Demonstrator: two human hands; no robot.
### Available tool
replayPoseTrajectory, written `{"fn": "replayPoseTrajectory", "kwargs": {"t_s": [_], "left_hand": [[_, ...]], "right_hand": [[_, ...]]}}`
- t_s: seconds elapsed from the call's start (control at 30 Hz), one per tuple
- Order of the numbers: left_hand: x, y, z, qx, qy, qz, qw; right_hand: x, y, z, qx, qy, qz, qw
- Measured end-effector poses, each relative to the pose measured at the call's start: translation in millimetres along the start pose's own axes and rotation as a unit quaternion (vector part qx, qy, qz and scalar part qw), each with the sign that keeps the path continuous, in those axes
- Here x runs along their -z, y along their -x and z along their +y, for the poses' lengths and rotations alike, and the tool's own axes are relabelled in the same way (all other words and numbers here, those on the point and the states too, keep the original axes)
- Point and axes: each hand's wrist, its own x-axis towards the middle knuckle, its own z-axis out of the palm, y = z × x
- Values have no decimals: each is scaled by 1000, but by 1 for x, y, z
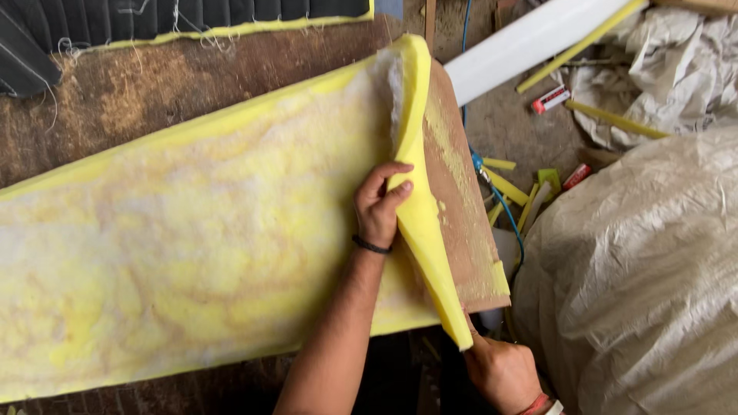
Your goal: The person uses a long blade to cut a large yellow foam sheet along the edge of a board on the workbench, slicing a straight line and folding the cut foam back to separate it from the rest of the sheet. Earlier, another person works on a wooden frame at the same bench while the person stands by.
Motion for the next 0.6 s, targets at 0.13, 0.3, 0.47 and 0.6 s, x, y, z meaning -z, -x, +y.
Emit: {"fn": "replayPoseTrajectory", "kwargs": {"t_s": [0.13,0.3,0.47,0.6], "left_hand": [[-4,-3,7,-34,12,-24,999],[3,-1,40,-18,-138,-55,989],[35,-1,61,-26,-203,-103,973],[42,-1,49,41,-105,-85,990]], "right_hand": [[-10,53,-19,-79,6,-33,996],[0,79,-39,-138,53,-10,989],[4,86,-42,-177,68,20,982],[2,96,-10,-84,-28,108,990]]}}
